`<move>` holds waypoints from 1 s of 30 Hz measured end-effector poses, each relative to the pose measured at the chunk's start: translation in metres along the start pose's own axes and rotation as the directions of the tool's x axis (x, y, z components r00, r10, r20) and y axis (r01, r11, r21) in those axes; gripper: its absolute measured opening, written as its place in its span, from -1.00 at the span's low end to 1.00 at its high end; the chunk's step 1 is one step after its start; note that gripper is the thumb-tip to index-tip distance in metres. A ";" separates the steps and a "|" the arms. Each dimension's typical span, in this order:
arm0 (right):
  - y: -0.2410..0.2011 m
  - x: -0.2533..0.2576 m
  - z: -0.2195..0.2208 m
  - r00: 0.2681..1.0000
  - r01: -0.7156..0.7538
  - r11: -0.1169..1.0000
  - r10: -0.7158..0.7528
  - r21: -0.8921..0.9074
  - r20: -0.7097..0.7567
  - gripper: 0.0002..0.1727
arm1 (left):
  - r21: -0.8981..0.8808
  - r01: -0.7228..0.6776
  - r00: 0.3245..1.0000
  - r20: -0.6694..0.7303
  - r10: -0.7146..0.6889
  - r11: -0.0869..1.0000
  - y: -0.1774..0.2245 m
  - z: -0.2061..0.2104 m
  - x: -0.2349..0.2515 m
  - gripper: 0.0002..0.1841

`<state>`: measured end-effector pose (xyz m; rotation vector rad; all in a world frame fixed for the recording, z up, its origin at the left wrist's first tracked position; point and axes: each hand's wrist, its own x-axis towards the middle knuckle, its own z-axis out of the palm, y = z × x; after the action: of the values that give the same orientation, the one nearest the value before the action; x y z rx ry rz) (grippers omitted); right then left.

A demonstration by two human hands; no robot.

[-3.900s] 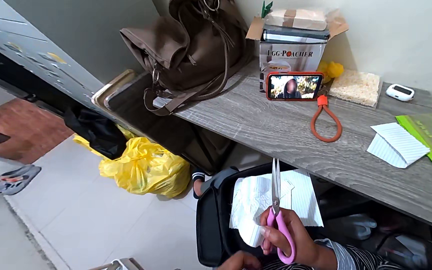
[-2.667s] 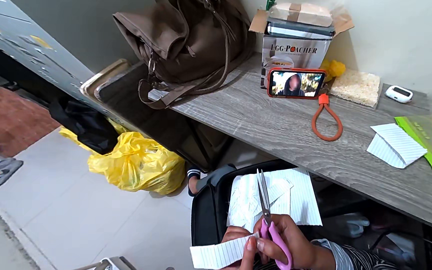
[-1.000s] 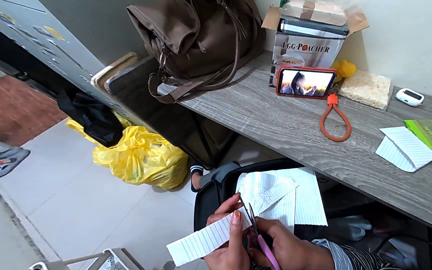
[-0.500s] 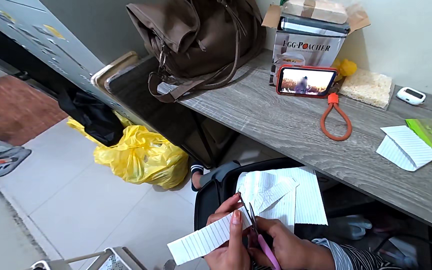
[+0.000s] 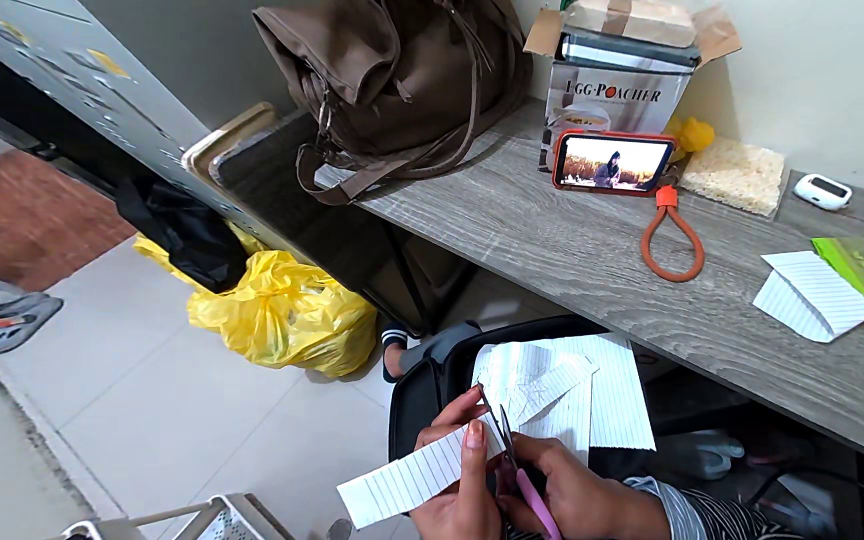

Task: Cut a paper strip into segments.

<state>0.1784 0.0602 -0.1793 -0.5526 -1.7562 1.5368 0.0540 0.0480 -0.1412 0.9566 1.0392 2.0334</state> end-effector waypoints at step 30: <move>-0.001 0.002 -0.001 1.000 -0.006 1.000 0.006 0.002 0.001 -0.70 | 0.014 0.005 1.000 0.016 -0.005 1.000 -0.001 0.001 0.001 -0.90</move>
<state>0.1777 0.0620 -0.1781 -0.5571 -1.7551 1.5425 0.0541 0.0493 -0.1413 0.9746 1.0474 2.0141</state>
